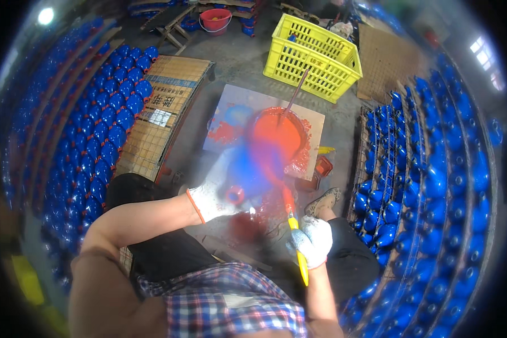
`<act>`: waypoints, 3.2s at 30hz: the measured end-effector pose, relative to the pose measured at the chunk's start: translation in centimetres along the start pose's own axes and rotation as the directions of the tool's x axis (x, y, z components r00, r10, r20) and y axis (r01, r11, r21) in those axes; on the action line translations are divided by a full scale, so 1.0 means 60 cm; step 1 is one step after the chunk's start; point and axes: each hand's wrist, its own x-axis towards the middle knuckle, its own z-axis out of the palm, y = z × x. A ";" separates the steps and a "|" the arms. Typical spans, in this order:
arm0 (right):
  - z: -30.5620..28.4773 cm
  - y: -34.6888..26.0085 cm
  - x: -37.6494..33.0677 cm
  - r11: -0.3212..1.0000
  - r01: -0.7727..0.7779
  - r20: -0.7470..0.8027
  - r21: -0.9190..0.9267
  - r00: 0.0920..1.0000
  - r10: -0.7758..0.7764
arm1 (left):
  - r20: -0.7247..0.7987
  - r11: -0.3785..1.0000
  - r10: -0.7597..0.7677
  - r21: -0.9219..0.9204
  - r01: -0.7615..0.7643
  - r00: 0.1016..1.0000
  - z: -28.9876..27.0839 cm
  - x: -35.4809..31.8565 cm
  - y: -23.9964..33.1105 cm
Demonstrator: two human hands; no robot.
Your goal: Painting blue plastic parts with red paint using a brush.
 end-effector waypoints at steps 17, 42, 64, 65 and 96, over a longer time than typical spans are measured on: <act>0.057 0.134 0.113 0.475 -0.796 0.301 0.376 0.590 0.749 | 0.474 -0.838 0.153 0.527 -0.140 0.867 0.021 -0.027 -0.043; 0.002 0.027 0.008 0.550 -0.492 -0.012 0.675 0.738 0.675 | -0.099 0.863 -0.003 0.503 0.053 0.995 -0.015 -0.042 -0.036; -0.005 0.016 -0.055 0.491 -0.449 -0.170 0.746 0.584 0.793 | 0.204 0.836 0.290 0.420 -0.352 0.935 -0.015 -0.032 -0.075; -0.009 0.017 -0.060 0.511 -0.468 -0.167 0.721 0.597 0.784 | 0.263 0.643 0.282 0.662 -0.385 0.923 0.014 -0.038 -0.055; 0.006 -0.014 0.111 0.641 -0.403 -0.158 0.653 0.755 0.636 | -0.128 0.959 0.208 0.220 -0.176 0.970 0.010 -0.072 0.019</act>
